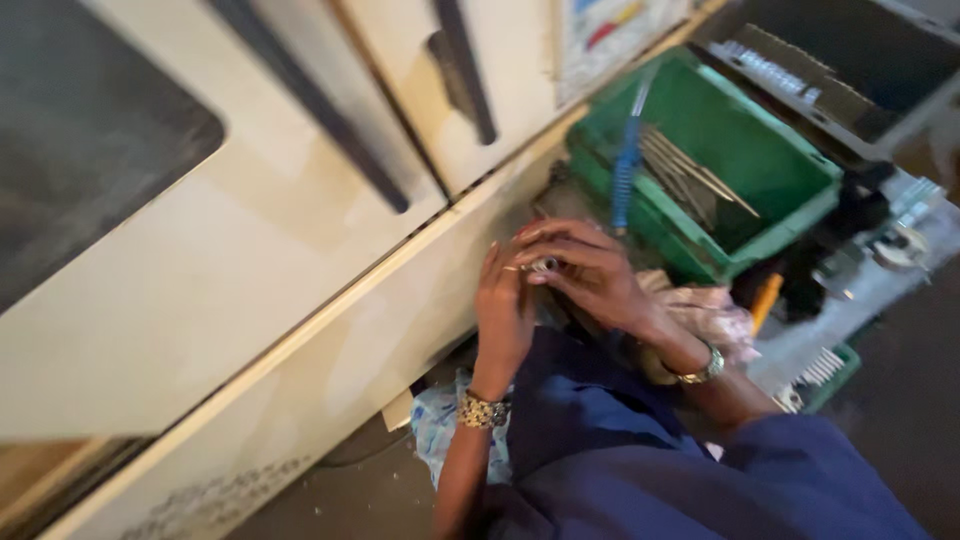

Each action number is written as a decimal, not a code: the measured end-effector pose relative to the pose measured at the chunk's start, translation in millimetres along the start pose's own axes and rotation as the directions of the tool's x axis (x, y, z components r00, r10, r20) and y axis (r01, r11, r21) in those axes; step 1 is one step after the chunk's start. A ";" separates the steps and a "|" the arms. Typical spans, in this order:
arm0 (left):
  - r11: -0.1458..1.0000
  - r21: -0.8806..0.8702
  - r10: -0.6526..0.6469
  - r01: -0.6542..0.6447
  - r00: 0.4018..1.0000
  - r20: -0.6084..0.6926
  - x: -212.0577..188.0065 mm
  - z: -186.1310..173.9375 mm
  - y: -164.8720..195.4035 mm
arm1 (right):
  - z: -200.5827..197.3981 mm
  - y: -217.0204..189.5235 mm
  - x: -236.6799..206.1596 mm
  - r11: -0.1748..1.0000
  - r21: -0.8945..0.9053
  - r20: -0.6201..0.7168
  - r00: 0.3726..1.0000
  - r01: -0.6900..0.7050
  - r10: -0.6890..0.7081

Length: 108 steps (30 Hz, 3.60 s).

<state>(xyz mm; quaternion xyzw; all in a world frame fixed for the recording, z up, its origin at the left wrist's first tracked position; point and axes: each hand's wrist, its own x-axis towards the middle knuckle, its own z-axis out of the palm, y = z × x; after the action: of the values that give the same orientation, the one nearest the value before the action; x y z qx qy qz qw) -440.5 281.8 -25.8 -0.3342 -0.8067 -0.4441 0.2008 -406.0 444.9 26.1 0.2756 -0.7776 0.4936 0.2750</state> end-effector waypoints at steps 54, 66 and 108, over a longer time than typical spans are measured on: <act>0.998 -0.020 0.041 -0.059 0.871 -0.489 78.5 -74.7 -82.2 | -65.5 55.9 -195.8 0.315 -0.900 -0.190 0.920 -0.303 0.343; 0.154 -0.708 -0.334 0.689 0.711 0.619 -108.8 41.6 -14.6 | 7.4 -9.5 -119.3 0.914 -0.271 -0.532 0.838 -0.301 0.118; 0.639 -0.645 -0.431 0.419 0.890 0.150 -108.3 30.4 -0.6 | 119.4 27.6 -120.9 0.851 0.331 -0.010 0.901 -0.407 0.434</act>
<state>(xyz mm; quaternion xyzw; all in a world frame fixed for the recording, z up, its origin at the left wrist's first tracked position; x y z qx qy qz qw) -366.3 268.3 -109.4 -0.1803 -0.6496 -0.7378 -0.0338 -359.6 364.1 -118.6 0.1186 -0.7159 0.6728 0.1443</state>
